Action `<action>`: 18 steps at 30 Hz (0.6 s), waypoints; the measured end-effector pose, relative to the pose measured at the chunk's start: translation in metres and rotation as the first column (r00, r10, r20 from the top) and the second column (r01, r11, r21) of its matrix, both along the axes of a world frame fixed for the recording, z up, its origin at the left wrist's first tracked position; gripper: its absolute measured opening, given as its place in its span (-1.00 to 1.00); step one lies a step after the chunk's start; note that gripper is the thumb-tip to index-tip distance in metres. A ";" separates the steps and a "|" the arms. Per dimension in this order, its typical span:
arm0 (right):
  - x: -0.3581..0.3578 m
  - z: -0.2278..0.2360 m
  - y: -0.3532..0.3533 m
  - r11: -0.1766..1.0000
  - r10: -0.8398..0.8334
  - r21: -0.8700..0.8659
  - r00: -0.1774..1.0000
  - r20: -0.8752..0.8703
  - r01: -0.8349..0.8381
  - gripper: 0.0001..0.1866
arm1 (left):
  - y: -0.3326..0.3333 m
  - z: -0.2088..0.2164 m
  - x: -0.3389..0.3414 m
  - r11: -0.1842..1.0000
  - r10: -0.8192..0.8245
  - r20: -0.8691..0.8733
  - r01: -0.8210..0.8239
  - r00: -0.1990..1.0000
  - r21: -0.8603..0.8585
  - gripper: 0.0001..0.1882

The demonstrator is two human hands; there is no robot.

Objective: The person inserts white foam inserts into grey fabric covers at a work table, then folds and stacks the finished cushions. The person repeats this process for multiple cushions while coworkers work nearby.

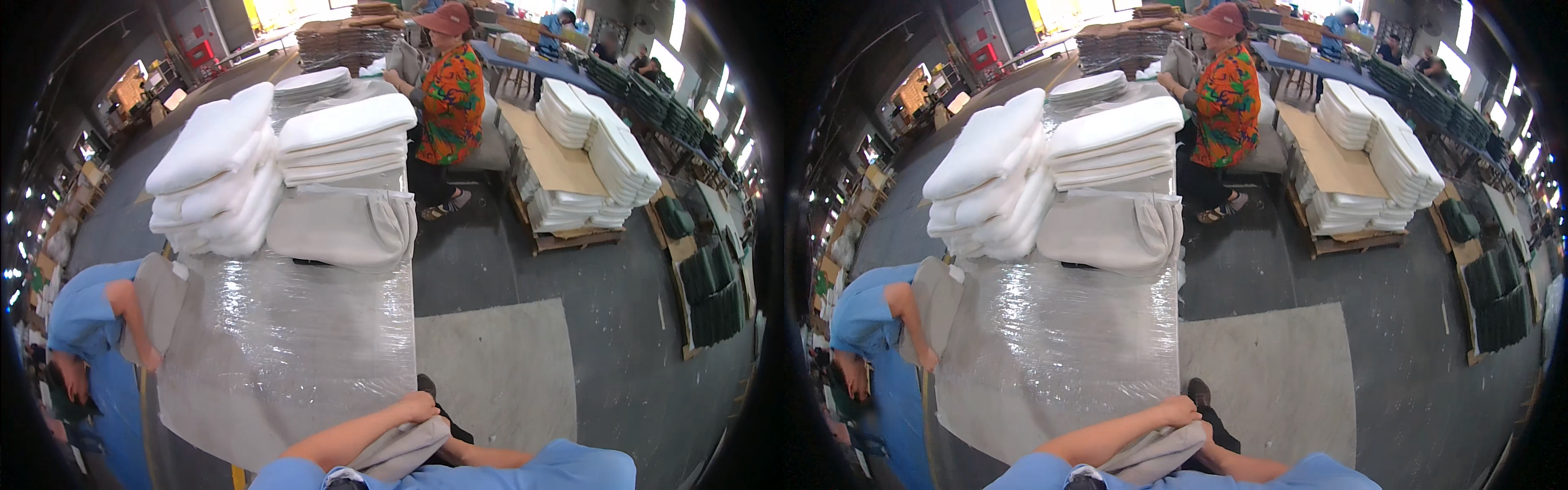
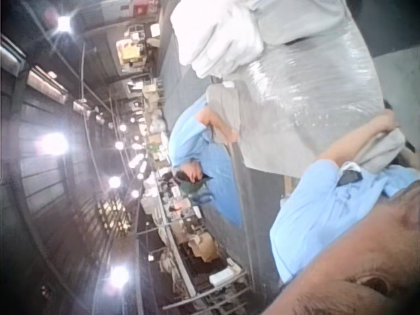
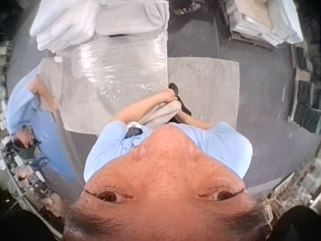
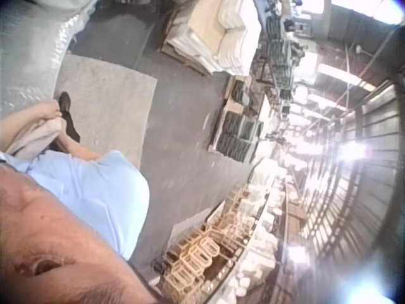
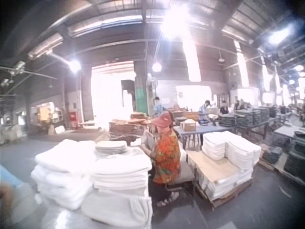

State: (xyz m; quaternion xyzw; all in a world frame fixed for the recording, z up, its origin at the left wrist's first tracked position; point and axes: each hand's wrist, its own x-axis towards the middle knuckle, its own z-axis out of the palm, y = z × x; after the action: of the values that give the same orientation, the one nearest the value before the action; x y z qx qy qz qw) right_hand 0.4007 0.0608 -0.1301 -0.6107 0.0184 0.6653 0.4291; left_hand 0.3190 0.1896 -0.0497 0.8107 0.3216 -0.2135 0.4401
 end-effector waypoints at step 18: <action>0.001 0.011 -0.009 0.996 0.059 0.074 0.993 -0.101 -0.051 -0.47 | -0.116 0.030 -0.183 0.683 0.711 -0.066 -0.709 0.700 -0.176 -0.43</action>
State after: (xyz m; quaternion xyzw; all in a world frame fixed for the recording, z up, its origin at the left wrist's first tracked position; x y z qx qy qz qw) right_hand 0.4019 0.0521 -0.1196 -0.5600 -0.0002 0.7078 0.4307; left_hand 0.1361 0.0735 -0.0202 0.5786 0.5870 -0.0525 0.5639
